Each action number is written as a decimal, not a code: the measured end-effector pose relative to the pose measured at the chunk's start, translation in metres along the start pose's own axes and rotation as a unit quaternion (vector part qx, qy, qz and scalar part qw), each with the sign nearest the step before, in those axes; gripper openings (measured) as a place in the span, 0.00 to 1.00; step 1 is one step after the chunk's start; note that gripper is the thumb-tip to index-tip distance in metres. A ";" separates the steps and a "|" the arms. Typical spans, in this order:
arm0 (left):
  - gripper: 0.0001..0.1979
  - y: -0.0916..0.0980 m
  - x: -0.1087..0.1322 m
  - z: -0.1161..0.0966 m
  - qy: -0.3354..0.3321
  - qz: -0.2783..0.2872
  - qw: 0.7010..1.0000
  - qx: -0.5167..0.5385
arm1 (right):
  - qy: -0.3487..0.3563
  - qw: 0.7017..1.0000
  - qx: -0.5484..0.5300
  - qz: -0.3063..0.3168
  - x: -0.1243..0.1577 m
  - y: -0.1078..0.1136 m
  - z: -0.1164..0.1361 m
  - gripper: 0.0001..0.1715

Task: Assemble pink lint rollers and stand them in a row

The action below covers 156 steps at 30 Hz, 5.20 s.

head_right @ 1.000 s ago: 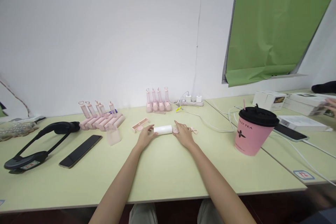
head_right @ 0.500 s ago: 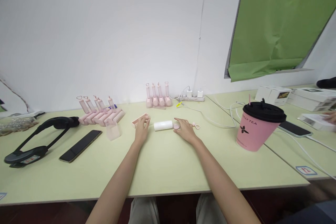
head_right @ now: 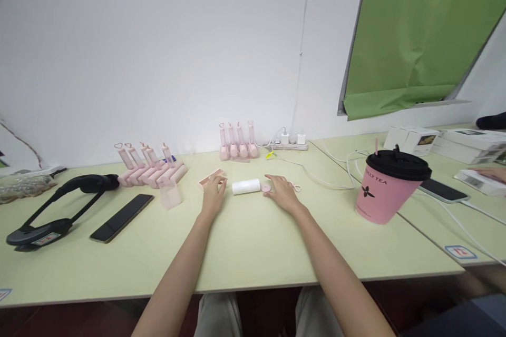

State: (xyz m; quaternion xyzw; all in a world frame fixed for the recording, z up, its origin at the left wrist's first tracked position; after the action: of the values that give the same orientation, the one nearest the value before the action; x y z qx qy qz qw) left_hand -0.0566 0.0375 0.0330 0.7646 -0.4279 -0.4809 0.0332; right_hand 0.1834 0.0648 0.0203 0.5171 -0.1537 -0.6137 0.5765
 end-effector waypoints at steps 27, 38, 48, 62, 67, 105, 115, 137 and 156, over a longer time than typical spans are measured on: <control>0.09 -0.001 0.001 -0.013 -0.088 0.045 0.990 -0.101 | -0.017 0.999 -0.026 -0.018 0.004 -0.005 -0.003 0.23; 0.10 -0.004 0.005 -0.023 -0.112 0.049 0.989 -0.084 | -0.014 0.998 0.007 -0.065 0.005 -0.003 -0.010 0.19; 0.30 -0.009 0.006 -0.060 -0.100 0.015 0.994 -0.037 | -0.014 0.996 -0.049 -0.078 0.006 0.000 -0.009 0.18; 0.25 -0.070 -0.003 -0.080 -0.137 0.142 0.972 -0.128 | -0.163 0.906 -0.342 -0.189 -0.007 0.008 -0.026 0.23; 0.33 -0.048 -0.003 -0.091 -0.061 0.040 0.997 0.040 | -0.117 0.895 -0.343 -0.259 -0.002 0.031 0.002 0.21; 0.22 -0.063 0.015 -0.094 -0.024 0.020 0.974 0.225 | 0.019 0.928 -0.244 -0.281 0.004 0.043 0.030 0.13; 0.16 -0.060 0.012 -0.088 0.002 0.021 0.974 0.225 | 0.067 0.946 -0.216 -0.230 0.006 0.038 0.039 0.16; 0.17 -0.040 0.009 -0.096 -0.030 0.109 0.967 0.230 | -0.075 0.830 -0.552 -0.030 0.001 -0.003 0.027 0.33; 0.20 0.000 -0.013 0.008 0.105 -0.070 0.942 -0.311 | -0.186 0.647 -0.738 -0.050 0.003 0.027 0.030 0.39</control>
State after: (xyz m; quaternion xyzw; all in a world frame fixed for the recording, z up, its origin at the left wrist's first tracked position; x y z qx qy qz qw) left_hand -0.0653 0.0489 0.0378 0.7900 -0.1967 -0.5084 0.2806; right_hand 0.1747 0.0427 0.0526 -0.1968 0.2724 -0.6355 0.6951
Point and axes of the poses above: each hand's wrist, its own x-axis away from the middle knuckle, its own y-axis out of the back of the hand, z = x × y, the point moved 6 cm from there along -x, towards the middle knuckle, and after that the axes turned 8 degrees about -z, right-handed, at the moved point
